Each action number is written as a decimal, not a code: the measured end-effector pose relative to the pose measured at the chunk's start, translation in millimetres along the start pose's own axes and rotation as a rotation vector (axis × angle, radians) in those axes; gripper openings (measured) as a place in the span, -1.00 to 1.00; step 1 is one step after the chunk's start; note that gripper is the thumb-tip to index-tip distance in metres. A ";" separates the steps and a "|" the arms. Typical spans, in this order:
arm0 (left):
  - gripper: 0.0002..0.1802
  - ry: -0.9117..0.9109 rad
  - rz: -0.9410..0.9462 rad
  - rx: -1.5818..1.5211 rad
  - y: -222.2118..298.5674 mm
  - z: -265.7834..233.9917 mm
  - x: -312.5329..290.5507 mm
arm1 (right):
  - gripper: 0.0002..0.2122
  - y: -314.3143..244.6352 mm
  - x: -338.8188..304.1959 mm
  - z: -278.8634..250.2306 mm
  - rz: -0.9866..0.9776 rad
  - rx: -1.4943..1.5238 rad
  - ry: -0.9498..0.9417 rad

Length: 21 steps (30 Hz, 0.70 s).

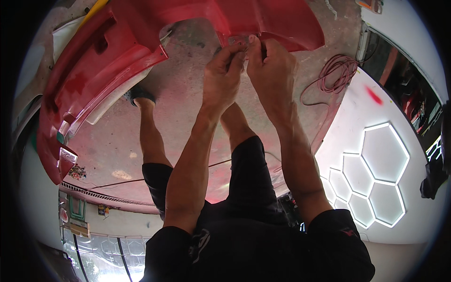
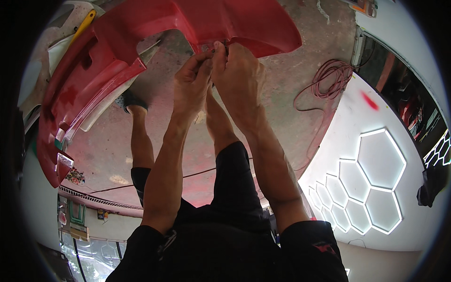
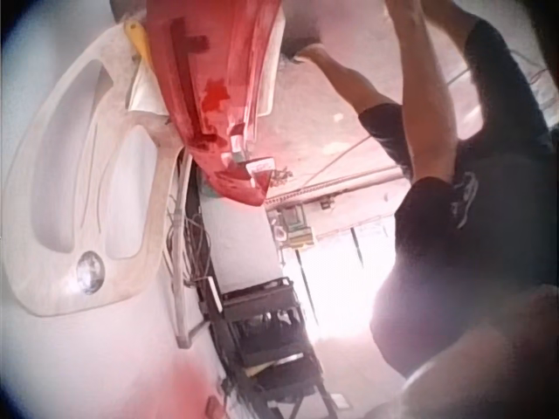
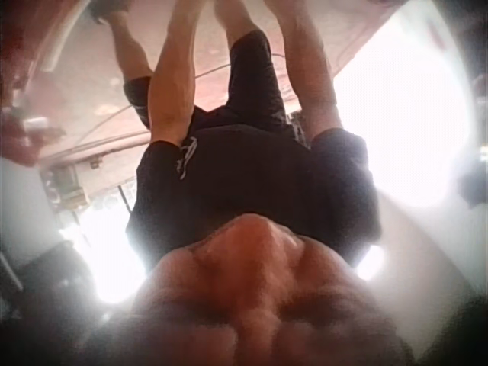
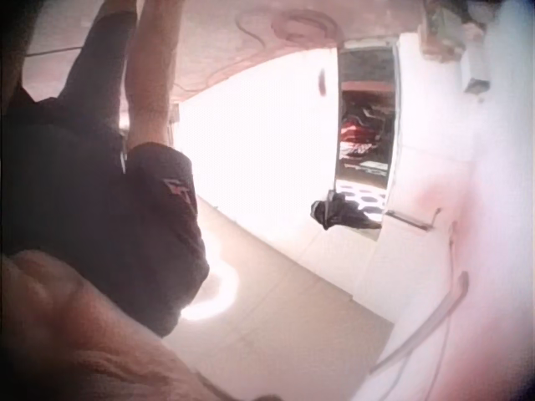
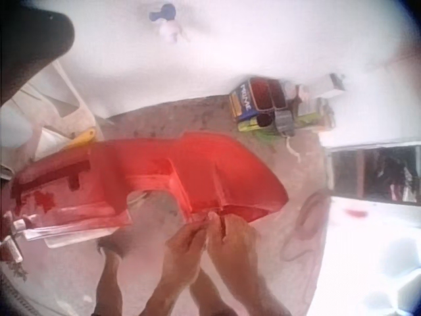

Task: The person picks up a red plastic car part and uses a small tool to scrape its surface. They then walk to a bucket, wet a green cloth, and wipe the red part thoroughly with the cloth.

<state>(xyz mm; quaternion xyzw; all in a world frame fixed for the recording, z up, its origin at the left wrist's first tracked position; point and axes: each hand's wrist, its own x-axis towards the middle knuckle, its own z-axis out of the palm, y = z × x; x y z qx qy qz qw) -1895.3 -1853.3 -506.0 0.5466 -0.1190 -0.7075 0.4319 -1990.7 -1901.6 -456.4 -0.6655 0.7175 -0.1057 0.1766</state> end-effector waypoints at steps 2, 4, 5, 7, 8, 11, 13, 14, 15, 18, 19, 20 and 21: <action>-0.78 0.014 0.027 0.009 -1.3 1.2 -1.6 | -0.67 3.5 0.5 2.1 -0.017 0.007 0.010; -0.78 0.033 0.054 0.052 -2.3 1.7 -4.2 | -0.68 2.9 -0.8 2.1 0.027 0.052 -0.011; -0.78 0.039 0.067 0.092 -1.3 1.9 -5.4 | -0.68 0.9 -1.4 1.2 0.084 0.091 -0.032; -0.77 0.050 0.113 0.130 -0.1 3.8 -7.1 | -0.68 -3.7 -1.1 1.3 0.183 0.193 -0.032; -0.77 0.055 0.146 0.129 0.4 5.4 -8.1 | -0.67 -7.8 -0.9 2.6 0.226 0.256 -0.012; -0.79 0.082 0.212 0.153 1.3 10.2 -12.3 | -0.65 -7.0 -1.6 7.5 0.415 0.432 -0.005; -0.78 0.085 0.222 0.206 3.0 10.7 -16.2 | -0.64 -5.0 -3.5 9.9 0.526 0.535 -0.013; -0.77 0.075 0.216 0.245 6.9 10.2 -16.8 | -0.64 -6.1 -2.9 10.8 0.562 0.584 -0.013; -0.75 0.065 0.211 0.284 8.7 9.8 -17.1 | -0.64 -7.1 -2.2 11.1 0.597 0.632 -0.012; -0.81 0.166 0.183 0.242 -1.0 17.9 -17.7 | -0.67 -5.1 -1.1 -7.8 0.745 0.951 -0.167; -0.81 0.165 0.182 0.226 -3.1 15.2 -18.0 | -0.68 -0.8 -1.3 -10.2 0.767 1.079 -0.218; -0.81 0.163 0.181 0.206 -2.4 15.5 -18.0 | -0.69 6.3 -0.6 -14.0 0.785 1.203 -0.268; -0.81 0.160 0.181 0.186 -1.6 16.0 -18.2 | -0.69 12.2 -0.2 -16.9 0.801 1.327 -0.319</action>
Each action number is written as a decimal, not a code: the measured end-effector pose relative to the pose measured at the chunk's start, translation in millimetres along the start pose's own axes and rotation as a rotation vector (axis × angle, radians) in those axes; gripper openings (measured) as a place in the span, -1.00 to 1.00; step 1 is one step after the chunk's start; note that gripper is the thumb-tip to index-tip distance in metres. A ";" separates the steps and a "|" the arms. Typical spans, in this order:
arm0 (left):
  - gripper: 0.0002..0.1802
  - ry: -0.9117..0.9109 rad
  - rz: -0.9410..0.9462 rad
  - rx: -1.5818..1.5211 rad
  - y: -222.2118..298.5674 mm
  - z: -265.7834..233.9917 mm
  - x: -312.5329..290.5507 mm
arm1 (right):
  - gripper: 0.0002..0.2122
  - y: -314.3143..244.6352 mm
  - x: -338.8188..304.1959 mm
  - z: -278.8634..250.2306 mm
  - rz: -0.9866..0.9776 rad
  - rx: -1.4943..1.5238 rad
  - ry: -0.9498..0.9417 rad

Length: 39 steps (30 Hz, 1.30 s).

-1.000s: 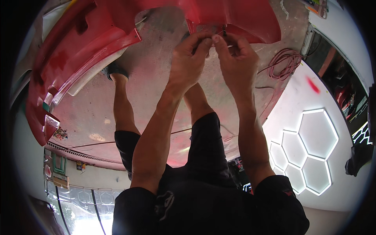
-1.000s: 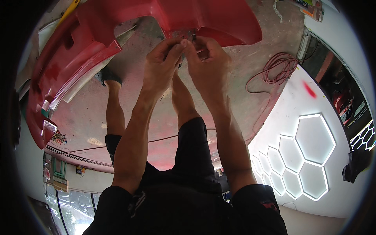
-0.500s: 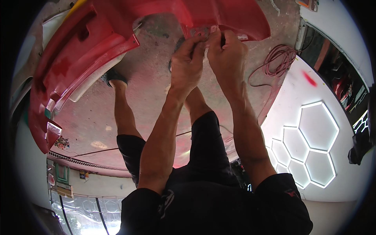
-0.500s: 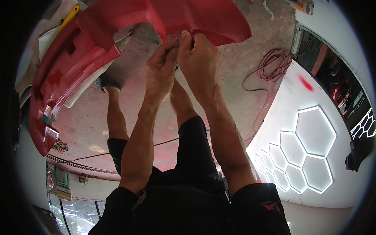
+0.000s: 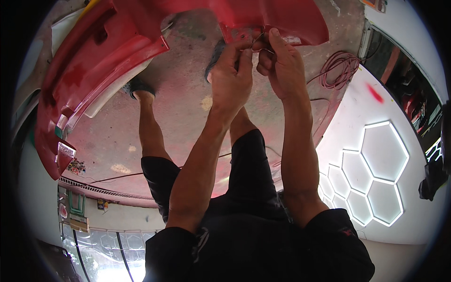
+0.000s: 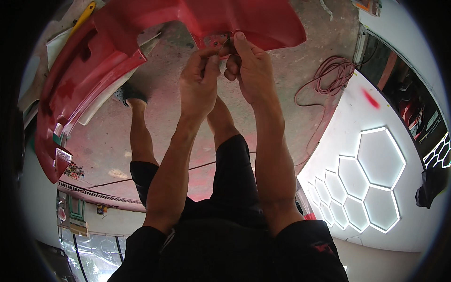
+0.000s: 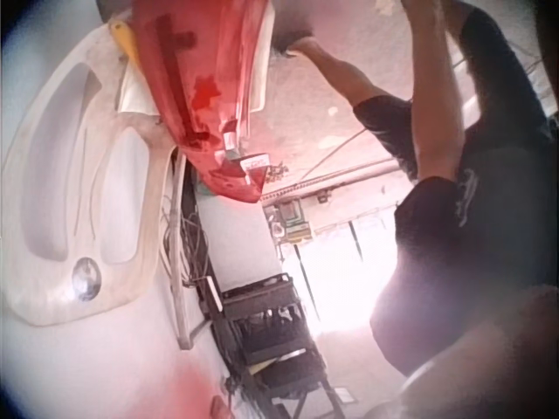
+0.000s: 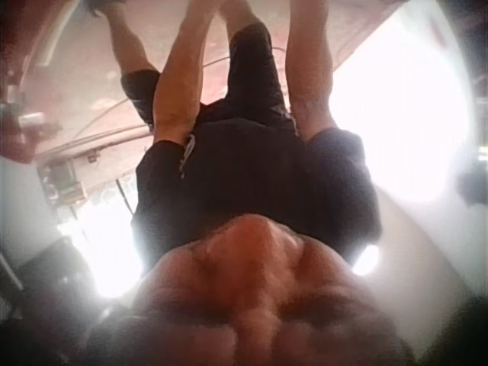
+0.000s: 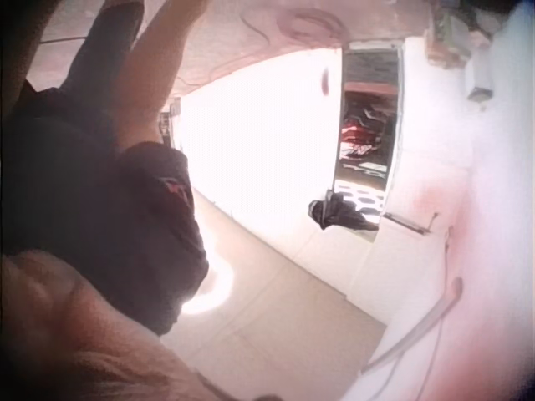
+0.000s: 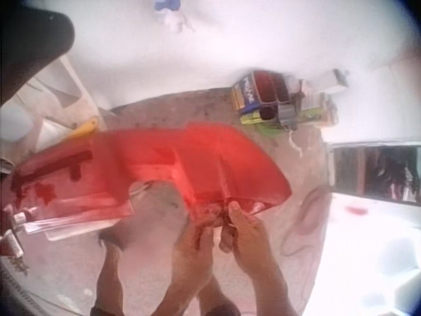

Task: The person picks up a red plastic car part and uses a small tool to scrape its surface. They then walk to a bucket, wet a green cloth, and wipe the red part thoroughly with the cloth.

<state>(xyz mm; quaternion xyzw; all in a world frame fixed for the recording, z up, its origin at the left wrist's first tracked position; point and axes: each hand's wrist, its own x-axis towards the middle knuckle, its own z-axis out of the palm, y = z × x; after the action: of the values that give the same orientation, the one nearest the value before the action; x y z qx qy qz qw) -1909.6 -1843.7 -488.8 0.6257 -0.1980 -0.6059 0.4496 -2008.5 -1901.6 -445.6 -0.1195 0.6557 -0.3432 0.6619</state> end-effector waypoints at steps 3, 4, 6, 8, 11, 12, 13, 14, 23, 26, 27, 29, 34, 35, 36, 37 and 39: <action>-0.81 -0.032 -0.067 0.079 4.4 -2.1 -0.8 | -0.72 -2.9 1.7 -7.4 -0.025 -0.101 -0.029; -0.80 -0.033 -0.081 0.091 5.9 -2.4 -0.9 | -0.73 -3.5 1.7 -5.5 -0.020 -0.203 0.033; -0.80 -0.036 -0.101 0.117 10.3 -1.7 -1.7 | -0.75 -8.1 -0.9 7.9 -0.019 -0.402 0.155; -0.81 -0.019 -0.071 0.115 10.8 0.2 -2.5 | -0.76 -6.4 -0.9 17.3 -0.050 -0.393 0.210; -0.81 0.011 -0.052 0.086 9.0 3.1 -4.1 | -0.77 1.9 0.3 22.0 -0.081 -0.319 0.255; -0.81 0.023 -0.051 0.073 7.9 4.5 -4.9 | -0.77 5.7 0.9 21.6 -0.088 -0.285 0.262; -0.81 0.034 -0.044 0.074 6.9 6.5 -6.1 | -0.78 8.4 1.3 22.7 -0.095 -0.254 0.275; -0.81 0.049 -0.038 0.074 6.0 7.9 -7.2 | -0.78 11.5 2.0 24.8 -0.100 -0.225 0.284; -0.84 0.081 0.108 0.235 5.6 9.1 -12.1 | -0.84 0.4 6.3 15.9 0.154 0.118 0.215; -0.83 0.084 0.127 0.268 2.2 10.9 -15.5 | -0.85 -6.0 8.5 6.8 0.225 0.129 0.138; -0.82 0.085 0.132 0.275 -0.9 11.7 -17.5 | -0.86 -9.0 8.8 4.1 0.247 0.121 0.107; -0.81 0.043 0.038 0.318 -3.3 14.1 -24.8 | -0.86 -12.9 10.6 -5.4 0.265 0.053 0.062; -0.82 0.040 -0.156 0.164 10.2 31.6 -44.7 | -0.85 -12.7 9.3 -14.2 0.259 -0.045 0.007; -0.83 0.038 -0.171 0.173 11.0 28.2 -45.0 | -0.85 -9.6 9.5 -10.3 0.247 -0.047 0.040; -0.83 0.036 -0.186 0.181 12.1 26.1 -45.3 | -0.85 -7.5 9.7 -8.7 0.237 -0.048 0.074; -0.83 0.025 -0.265 0.116 13.4 25.7 -46.6 | -0.85 -5.7 10.4 -10.8 0.237 -0.037 0.063; -0.83 0.001 -0.429 -0.063 34.0 24.8 -48.8 | -0.84 -1.3 11.0 -16.5 0.243 -0.008 0.049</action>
<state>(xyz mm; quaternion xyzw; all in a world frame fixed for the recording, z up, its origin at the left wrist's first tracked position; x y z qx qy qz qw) -1931.9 -1830.6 -429.7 0.6394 -0.0411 -0.6933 0.3298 -2025.6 -1904.5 -455.3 -0.0336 0.6828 -0.2607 0.6817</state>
